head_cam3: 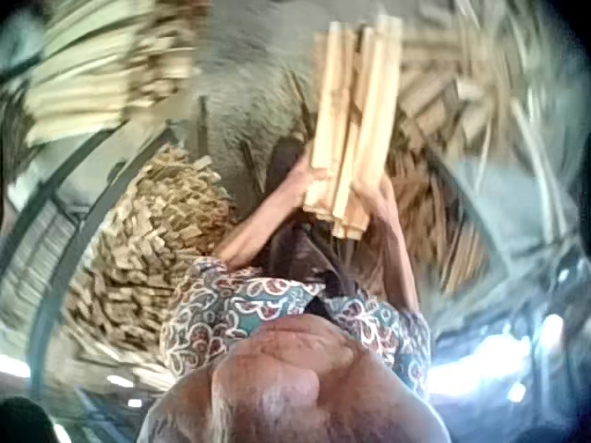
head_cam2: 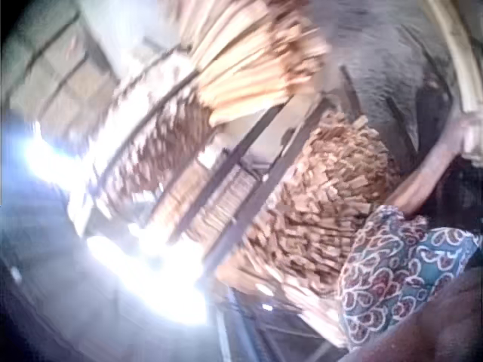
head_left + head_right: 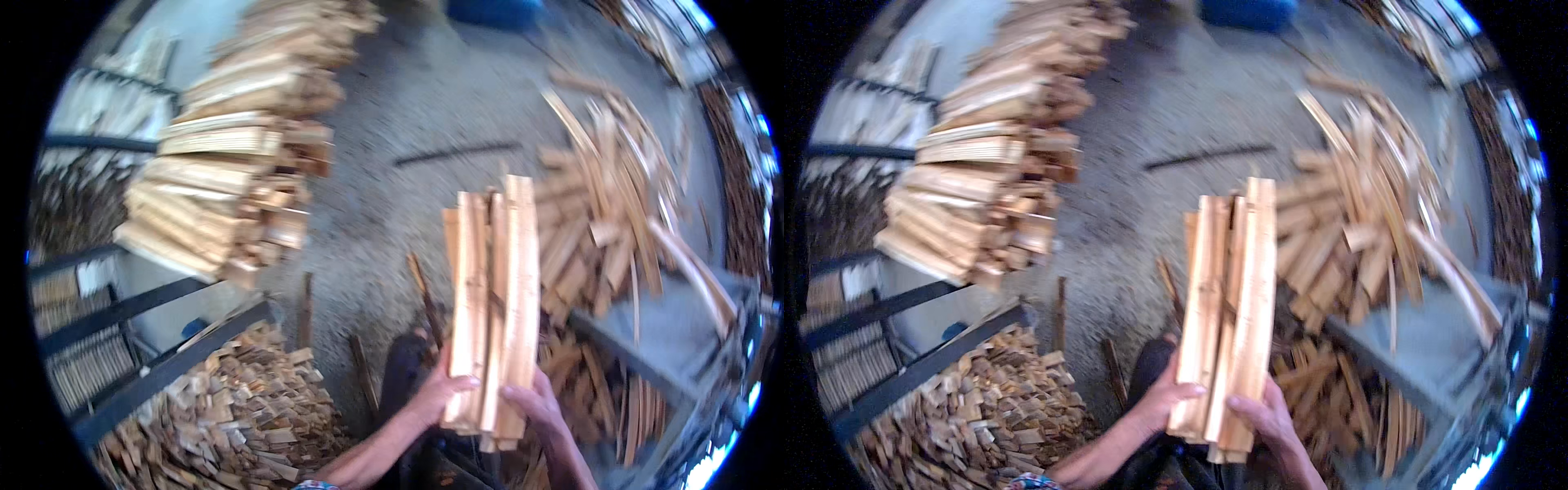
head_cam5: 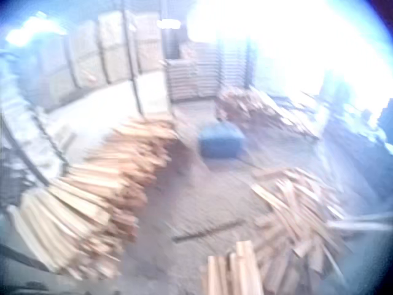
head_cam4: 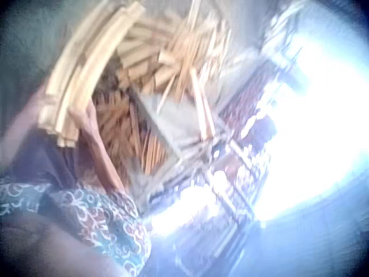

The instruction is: The person picks up wooden planks from a large pile on the floor and arranges them into neat stacks on a metal rack. The person handles the wood by hand, repeatedly lifting bundles of planks and placing them onto the rack to organize the material.

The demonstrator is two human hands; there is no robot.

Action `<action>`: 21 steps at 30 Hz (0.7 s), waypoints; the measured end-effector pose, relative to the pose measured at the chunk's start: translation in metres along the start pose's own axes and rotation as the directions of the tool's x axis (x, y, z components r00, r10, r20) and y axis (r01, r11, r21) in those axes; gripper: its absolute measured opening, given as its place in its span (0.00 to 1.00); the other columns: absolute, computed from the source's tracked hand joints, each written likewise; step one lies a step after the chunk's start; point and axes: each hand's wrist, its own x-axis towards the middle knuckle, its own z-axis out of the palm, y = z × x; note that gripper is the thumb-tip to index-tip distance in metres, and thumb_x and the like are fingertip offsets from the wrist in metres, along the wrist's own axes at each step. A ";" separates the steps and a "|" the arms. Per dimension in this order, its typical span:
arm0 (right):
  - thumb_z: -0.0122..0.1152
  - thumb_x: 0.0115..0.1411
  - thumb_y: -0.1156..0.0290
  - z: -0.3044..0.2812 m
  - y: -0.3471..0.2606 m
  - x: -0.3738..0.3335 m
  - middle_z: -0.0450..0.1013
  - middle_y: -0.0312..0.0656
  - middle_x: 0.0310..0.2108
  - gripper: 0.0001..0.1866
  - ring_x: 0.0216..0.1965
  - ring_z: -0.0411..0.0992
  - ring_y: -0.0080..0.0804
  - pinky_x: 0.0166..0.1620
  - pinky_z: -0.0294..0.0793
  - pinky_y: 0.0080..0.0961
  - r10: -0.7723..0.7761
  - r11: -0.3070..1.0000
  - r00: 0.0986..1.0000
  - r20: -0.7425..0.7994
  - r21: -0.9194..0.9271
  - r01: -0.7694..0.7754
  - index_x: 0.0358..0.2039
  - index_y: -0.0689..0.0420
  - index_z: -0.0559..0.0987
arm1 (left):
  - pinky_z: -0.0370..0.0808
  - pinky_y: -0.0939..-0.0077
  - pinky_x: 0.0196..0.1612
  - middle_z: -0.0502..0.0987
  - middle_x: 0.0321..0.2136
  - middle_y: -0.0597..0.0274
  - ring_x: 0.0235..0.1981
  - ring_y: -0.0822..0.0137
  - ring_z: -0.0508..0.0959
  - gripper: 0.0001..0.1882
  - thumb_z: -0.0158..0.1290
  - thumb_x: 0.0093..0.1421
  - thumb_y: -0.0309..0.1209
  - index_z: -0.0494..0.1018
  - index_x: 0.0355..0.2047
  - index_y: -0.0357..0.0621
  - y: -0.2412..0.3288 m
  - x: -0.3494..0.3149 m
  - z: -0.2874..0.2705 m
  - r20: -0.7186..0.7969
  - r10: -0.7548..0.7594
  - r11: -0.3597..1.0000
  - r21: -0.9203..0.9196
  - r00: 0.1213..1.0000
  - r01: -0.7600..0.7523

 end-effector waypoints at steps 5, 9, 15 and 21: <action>0.67 0.42 0.68 0.057 -0.079 0.009 0.64 0.45 0.47 0.41 0.47 0.64 0.30 0.50 0.63 0.27 -0.210 0.963 0.947 0.244 -0.115 0.243 0.53 0.66 0.56 | 0.56 0.70 0.56 0.55 0.55 0.54 0.55 0.62 0.58 0.47 0.54 0.44 0.23 0.38 0.61 0.46 0.067 -0.054 0.003 0.079 0.440 0.897 -0.092 0.895 -0.433; 0.67 0.42 0.68 0.129 -0.144 0.038 0.61 0.43 0.50 0.43 0.51 0.60 0.28 0.53 0.59 0.27 -0.294 0.841 0.761 0.577 -0.222 0.494 0.56 0.64 0.53 | 0.59 0.70 0.55 0.58 0.52 0.53 0.53 0.62 0.62 0.45 0.52 0.43 0.22 0.39 0.59 0.43 0.131 -0.099 -0.019 -0.017 0.771 0.637 0.019 0.636 -0.771; 0.64 0.45 0.61 0.272 -0.250 0.127 0.65 0.44 0.46 0.37 0.46 0.64 0.30 0.50 0.63 0.27 -0.378 0.542 0.479 0.792 -0.230 0.808 0.53 0.63 0.60 | 0.72 0.68 0.45 0.62 0.44 0.48 0.45 0.57 0.69 0.39 0.49 0.47 0.23 0.43 0.58 0.44 0.255 -0.121 -0.063 -0.290 0.904 0.361 0.121 0.315 -0.925; 0.57 0.49 0.69 0.296 -0.164 0.169 0.68 0.48 0.43 0.24 0.44 0.67 0.39 0.47 0.67 0.29 -0.603 0.211 0.435 0.669 -0.392 0.895 0.46 0.63 0.67 | 0.67 0.78 0.34 0.68 0.39 0.64 0.35 0.72 0.69 0.25 0.50 0.52 0.29 0.58 0.51 0.47 0.262 -0.084 -0.142 -0.469 0.823 0.527 0.424 0.320 -0.736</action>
